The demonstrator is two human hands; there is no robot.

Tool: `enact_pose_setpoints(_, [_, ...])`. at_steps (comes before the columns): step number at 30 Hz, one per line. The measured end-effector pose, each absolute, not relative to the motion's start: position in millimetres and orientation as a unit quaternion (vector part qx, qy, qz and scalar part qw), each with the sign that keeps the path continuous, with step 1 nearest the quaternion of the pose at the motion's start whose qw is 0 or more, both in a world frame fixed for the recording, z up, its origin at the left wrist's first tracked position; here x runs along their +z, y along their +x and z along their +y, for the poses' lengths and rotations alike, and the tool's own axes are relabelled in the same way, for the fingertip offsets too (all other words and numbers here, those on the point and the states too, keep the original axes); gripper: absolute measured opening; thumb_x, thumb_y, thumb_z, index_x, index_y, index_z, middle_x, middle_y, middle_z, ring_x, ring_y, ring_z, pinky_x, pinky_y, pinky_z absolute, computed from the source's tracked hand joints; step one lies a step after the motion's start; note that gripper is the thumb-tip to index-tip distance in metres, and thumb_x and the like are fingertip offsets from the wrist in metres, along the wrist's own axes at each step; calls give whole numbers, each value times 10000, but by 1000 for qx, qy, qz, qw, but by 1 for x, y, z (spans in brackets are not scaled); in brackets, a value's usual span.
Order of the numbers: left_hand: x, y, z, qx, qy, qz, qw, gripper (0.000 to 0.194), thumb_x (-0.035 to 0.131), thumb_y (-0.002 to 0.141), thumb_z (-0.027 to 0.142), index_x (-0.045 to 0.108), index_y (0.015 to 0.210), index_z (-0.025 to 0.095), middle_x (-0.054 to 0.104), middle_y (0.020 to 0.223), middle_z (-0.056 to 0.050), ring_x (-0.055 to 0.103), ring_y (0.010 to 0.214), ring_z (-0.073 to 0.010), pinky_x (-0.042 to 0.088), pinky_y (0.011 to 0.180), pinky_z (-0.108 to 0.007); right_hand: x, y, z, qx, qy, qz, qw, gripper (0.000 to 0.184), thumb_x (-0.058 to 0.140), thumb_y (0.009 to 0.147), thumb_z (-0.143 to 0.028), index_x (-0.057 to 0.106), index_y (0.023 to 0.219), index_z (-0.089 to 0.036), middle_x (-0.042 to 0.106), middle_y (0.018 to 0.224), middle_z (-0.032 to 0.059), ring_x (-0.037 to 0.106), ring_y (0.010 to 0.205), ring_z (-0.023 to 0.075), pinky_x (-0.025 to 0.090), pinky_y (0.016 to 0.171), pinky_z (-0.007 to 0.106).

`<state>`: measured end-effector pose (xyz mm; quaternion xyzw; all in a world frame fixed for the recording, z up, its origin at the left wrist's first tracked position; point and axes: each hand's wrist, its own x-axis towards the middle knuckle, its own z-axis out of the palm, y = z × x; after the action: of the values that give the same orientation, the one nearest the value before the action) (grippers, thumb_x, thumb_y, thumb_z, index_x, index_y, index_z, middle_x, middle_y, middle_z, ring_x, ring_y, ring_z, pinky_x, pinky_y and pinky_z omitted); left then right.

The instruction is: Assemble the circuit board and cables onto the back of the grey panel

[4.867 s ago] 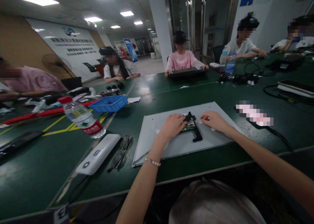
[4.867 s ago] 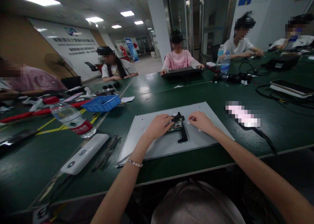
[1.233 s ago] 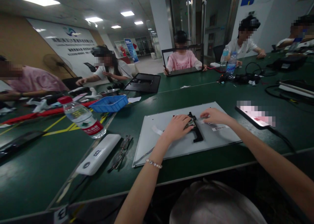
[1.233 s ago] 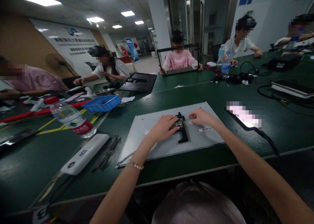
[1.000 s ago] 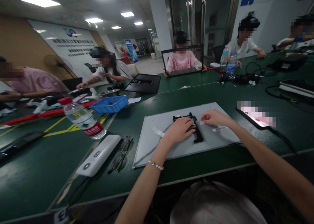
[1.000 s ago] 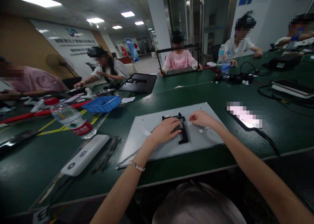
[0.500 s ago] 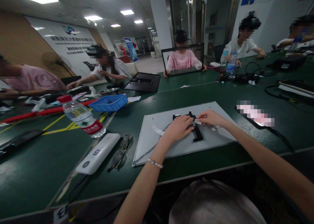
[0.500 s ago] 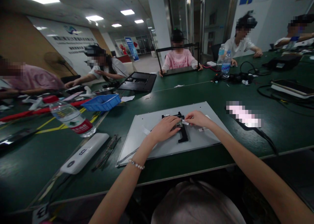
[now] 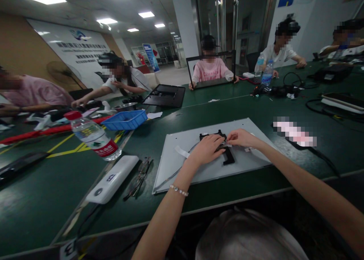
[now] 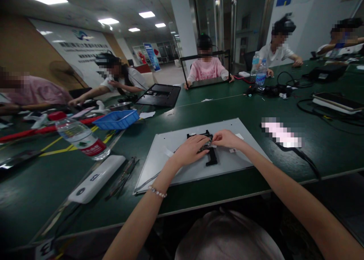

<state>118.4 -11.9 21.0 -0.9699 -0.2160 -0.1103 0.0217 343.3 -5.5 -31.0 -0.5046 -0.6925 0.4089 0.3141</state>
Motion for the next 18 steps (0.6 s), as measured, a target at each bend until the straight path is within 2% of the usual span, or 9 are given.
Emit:
enact_pose_setpoints(6, [20, 119, -12, -107, -974, -199, 14, 366, 493, 901, 326, 490, 1236, 178, 525, 1243, -102, 472, 1170, -238, 371, 1002, -385, -36, 343, -2, 415, -494, -694, 320, 220, 640, 700, -360, 675, 788, -161, 689, 731, 50, 614, 676, 163, 472, 664, 277])
enact_pose_setpoints(10, [21, 120, -13, -108, -974, -199, 6, 356, 487, 902, 308, 496, 1236, 187, 526, 1240, -99, 473, 1168, -235, 377, 1000, -391, -25, 345, -9, 421, -495, -698, 302, 196, 630, 718, -307, 678, 843, -163, 695, 774, 53, 612, 699, 159, 473, 691, 278])
enact_pose_setpoints(14, [21, 120, -13, -106, -975, -197, 6, 342, 478, 907, 315, 512, 1218, 177, 523, 1236, -103, 475, 1162, -235, 380, 1001, -393, -17, 348, -14, 448, -490, -693, 280, 237, 611, 720, -259, 644, 935, -162, 687, 755, 34, 606, 674, 147, 467, 647, 261])
enact_pose_setpoints(18, [21, 121, -16, -106, -973, -204, 4, 355, 471, 908, 283, 487, 1257, 219, 509, 1256, -87, 465, 1178, -232, 382, 1002, -397, -17, 349, -15, 445, -488, -695, 283, 222, 605, 697, -212, 639, 911, -166, 697, 782, 39, 628, 712, 152, 479, 698, 267])
